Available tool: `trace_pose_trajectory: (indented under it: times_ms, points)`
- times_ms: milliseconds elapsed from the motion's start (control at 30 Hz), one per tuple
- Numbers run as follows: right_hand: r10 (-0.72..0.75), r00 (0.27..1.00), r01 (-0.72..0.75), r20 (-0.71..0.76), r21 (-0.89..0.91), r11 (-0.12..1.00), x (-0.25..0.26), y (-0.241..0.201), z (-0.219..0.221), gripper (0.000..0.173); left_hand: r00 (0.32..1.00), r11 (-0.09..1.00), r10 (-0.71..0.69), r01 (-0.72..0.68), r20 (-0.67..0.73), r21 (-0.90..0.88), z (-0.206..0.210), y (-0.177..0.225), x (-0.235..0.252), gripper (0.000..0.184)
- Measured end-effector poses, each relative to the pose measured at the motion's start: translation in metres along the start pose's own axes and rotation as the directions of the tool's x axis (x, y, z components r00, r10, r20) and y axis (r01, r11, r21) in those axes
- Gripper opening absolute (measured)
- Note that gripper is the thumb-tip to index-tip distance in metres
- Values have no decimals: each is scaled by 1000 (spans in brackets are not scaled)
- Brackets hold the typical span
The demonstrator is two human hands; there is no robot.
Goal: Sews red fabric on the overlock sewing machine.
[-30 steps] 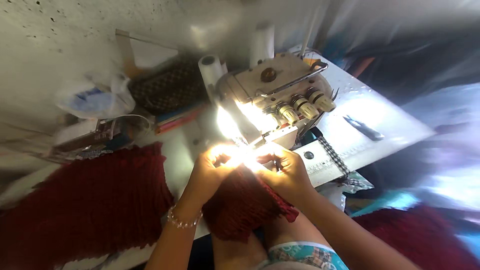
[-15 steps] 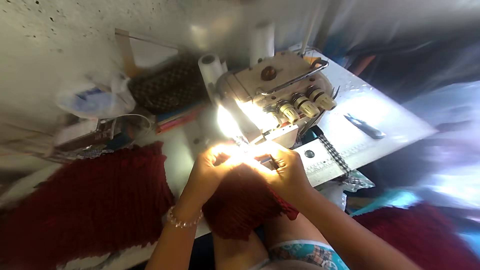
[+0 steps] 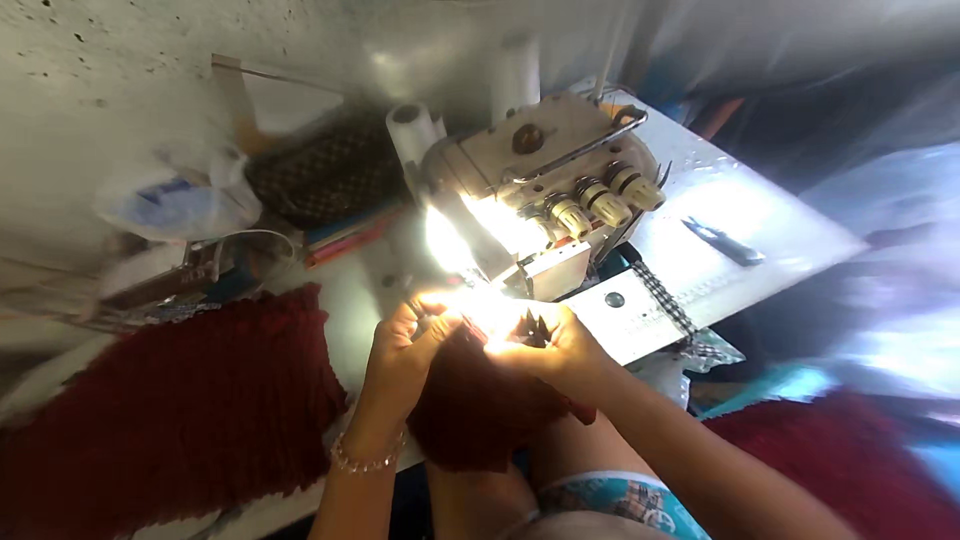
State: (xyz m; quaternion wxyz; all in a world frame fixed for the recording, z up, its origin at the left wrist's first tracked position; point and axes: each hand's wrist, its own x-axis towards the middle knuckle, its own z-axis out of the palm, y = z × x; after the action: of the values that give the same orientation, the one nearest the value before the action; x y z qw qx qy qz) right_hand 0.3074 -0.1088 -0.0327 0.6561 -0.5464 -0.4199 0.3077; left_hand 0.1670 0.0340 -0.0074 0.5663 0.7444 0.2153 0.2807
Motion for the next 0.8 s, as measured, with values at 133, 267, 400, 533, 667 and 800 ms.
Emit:
trace_pose_trajectory:
  times_ms: [133,267,400,533,667,800]
  points:
    - [-244,966,217,-89,-240,946,2,1,-4,12,998,1000,1,-1,-60,-5,0,1,-5,9]
    - [-317,941,243,-114,-422,873,-3,-3,-1,15,990,998,22,-29,-136,-50,8,0,-12,9]
    - [-320,941,237,-108,-465,853,-2,-7,5,15,968,996,73,-82,-240,-26,17,-5,-23,9]
    - [-121,988,136,90,-184,973,1,-3,44,17,840,910,387,-282,-380,304,3,-14,-57,11]
    - [-45,962,-3,270,176,984,7,-28,95,18,759,689,601,-332,-252,644,-64,18,-76,10]
    - [-131,990,111,56,269,957,13,-36,96,12,809,577,587,-415,-4,703,-81,49,-31,17]
